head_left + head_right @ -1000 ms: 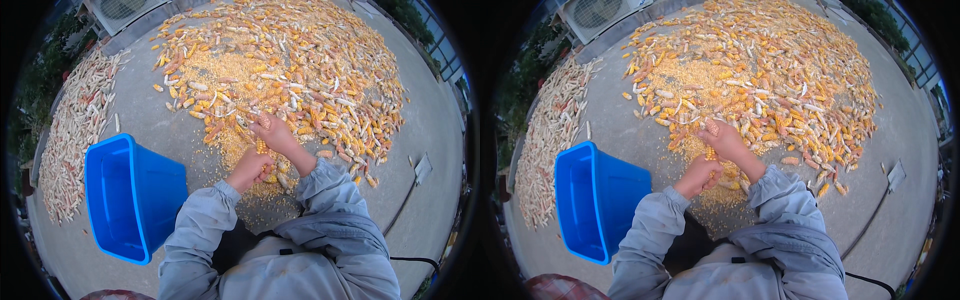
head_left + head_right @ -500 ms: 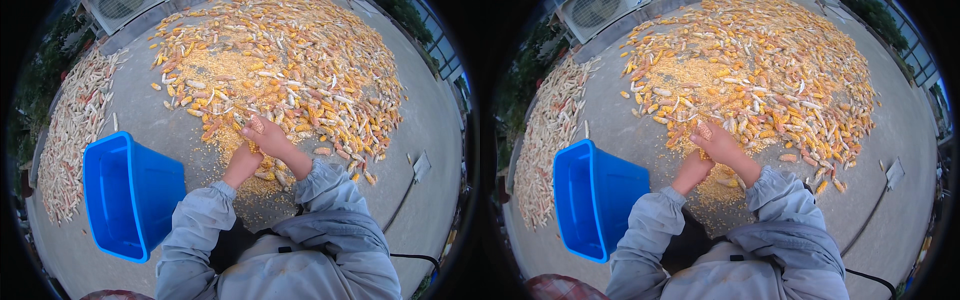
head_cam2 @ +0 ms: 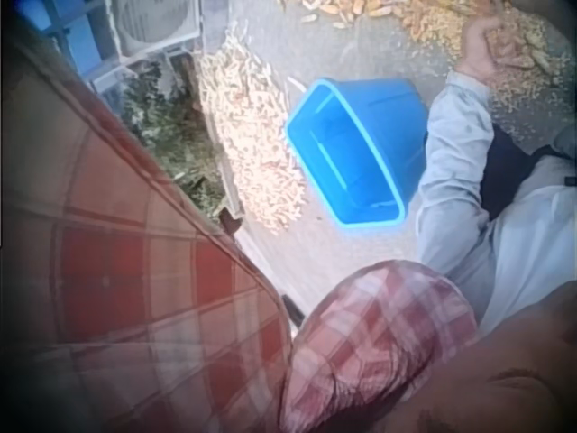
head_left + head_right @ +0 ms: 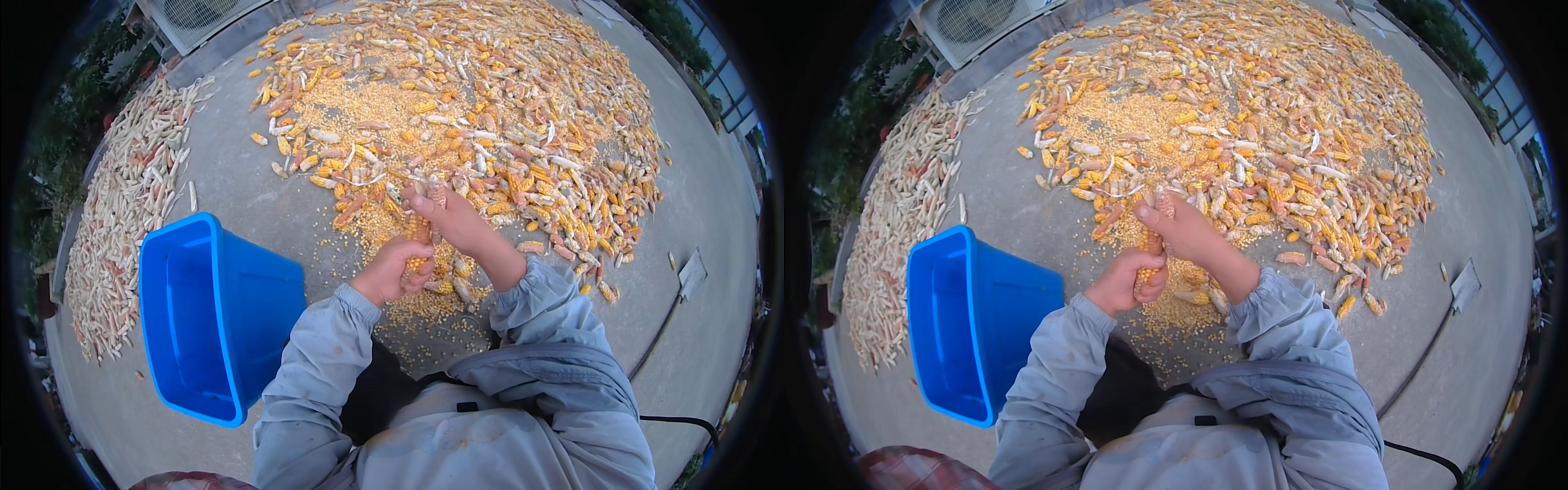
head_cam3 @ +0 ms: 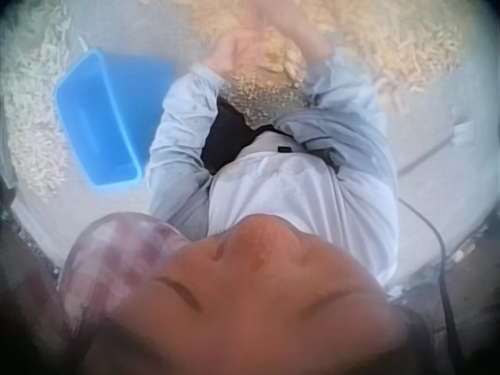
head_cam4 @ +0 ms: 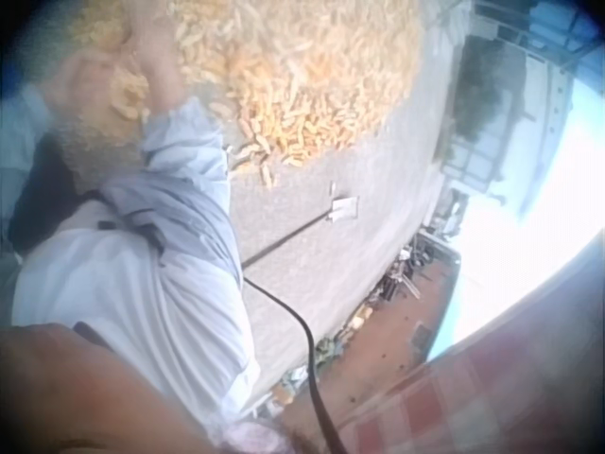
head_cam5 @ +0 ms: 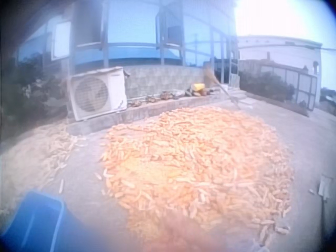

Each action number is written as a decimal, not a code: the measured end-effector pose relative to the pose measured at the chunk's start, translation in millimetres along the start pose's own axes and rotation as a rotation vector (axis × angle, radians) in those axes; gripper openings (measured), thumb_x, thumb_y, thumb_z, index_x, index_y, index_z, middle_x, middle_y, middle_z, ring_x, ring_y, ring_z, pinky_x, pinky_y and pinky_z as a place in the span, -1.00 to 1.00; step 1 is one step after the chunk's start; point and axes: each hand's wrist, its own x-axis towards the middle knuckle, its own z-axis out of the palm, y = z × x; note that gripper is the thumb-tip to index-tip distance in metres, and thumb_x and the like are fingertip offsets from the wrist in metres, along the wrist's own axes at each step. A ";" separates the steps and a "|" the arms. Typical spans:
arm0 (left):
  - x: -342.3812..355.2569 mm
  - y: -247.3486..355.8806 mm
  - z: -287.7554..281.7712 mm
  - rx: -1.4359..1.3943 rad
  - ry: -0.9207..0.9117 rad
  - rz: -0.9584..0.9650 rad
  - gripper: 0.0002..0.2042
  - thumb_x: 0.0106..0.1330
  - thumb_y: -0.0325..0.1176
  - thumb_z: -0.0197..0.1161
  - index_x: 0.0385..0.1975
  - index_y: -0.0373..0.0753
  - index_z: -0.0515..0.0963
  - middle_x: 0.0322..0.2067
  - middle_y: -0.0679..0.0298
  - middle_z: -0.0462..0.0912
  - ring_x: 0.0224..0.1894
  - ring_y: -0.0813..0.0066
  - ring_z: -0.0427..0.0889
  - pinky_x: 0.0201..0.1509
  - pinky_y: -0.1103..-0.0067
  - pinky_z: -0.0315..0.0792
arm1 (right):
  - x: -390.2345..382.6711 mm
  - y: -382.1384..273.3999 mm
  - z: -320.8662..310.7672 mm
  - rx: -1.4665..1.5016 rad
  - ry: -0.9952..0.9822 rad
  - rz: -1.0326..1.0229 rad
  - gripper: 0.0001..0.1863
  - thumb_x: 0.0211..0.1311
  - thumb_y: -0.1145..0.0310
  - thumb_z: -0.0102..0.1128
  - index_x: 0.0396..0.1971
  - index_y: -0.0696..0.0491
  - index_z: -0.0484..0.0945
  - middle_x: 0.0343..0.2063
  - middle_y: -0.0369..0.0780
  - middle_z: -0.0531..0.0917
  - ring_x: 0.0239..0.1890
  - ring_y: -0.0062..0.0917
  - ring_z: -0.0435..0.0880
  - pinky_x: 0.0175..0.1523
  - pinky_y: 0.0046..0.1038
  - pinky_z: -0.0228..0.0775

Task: The person repeatedly picks up dried corn cobs from a large pile on the ground and removes the kernels by hand, letting the kernels fall onto the ground. The person discards the empty cobs into a nearby blue bin.

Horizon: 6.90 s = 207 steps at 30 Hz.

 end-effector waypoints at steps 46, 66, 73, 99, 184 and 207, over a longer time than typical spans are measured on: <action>2.6 -19.3 8.9 1.222 0.687 0.575 -0.70 0.18 -0.32 0.09 -0.18 -0.35 0.30 -0.40 0.09 0.51 -0.36 0.29 0.54 -0.32 0.42 0.35 | -2.7 -5.8 1.2 0.438 0.024 0.116 -0.76 0.24 0.27 0.11 -0.22 0.12 0.45 -0.38 -0.28 0.59 -0.33 -0.63 0.55 -0.26 -0.53 0.45; 4.2 -20.4 7.7 0.933 0.577 0.387 -0.63 0.14 -0.32 0.18 -0.10 -0.32 0.28 -0.39 0.11 0.49 -0.44 0.22 0.53 -0.36 0.36 0.44 | -0.5 -11.6 3.6 0.309 0.050 0.111 -0.77 0.21 0.33 0.15 -0.19 0.12 0.49 -0.36 -0.31 0.59 -0.28 -0.63 0.55 -0.14 -0.53 0.40; 24.8 -39.2 -8.9 1.099 0.585 0.745 -0.67 0.07 -0.43 0.15 -0.17 -0.38 0.30 -0.49 0.12 0.49 -0.54 0.21 0.51 -0.45 0.33 0.40 | -12.0 -6.9 25.5 0.429 0.059 0.179 -0.73 0.21 0.35 0.16 -0.12 0.10 0.45 -0.34 -0.28 0.59 -0.32 -0.63 0.56 -0.25 -0.57 0.42; -13.0 -6.3 14.3 0.125 0.032 0.168 -0.79 0.22 -0.22 0.08 -0.37 -0.24 0.34 -0.73 0.36 0.30 -0.82 0.62 0.24 -0.81 0.68 0.11 | -1.6 -14.5 13.5 0.090 0.121 -0.018 -0.77 0.22 0.34 0.15 -0.17 0.10 0.53 -0.37 -0.36 0.59 -0.35 -0.75 0.49 -0.23 -0.66 0.35; -25.6 3.0 0.4 -0.075 0.262 0.531 -0.68 0.37 -0.10 -0.09 -0.20 -0.23 0.43 -0.44 0.31 0.46 -0.47 0.52 0.42 -0.44 0.55 0.33 | -27.4 -41.6 13.5 0.292 -0.105 0.082 -0.50 0.12 0.40 0.23 0.08 0.15 0.36 -0.19 -0.27 0.55 -0.33 -0.76 0.48 -0.36 -0.72 0.30; -24.0 -7.2 13.1 0.430 0.421 0.720 -0.71 0.35 -0.19 0.02 -0.17 -0.30 0.46 -0.42 0.37 0.50 -0.48 0.70 0.40 -0.42 0.67 0.35 | -22.3 -33.2 9.2 0.399 -0.092 0.190 -0.77 0.06 0.56 0.02 -0.22 0.17 0.47 -0.54 -0.33 0.50 -0.56 -0.74 0.43 -0.49 -0.67 0.27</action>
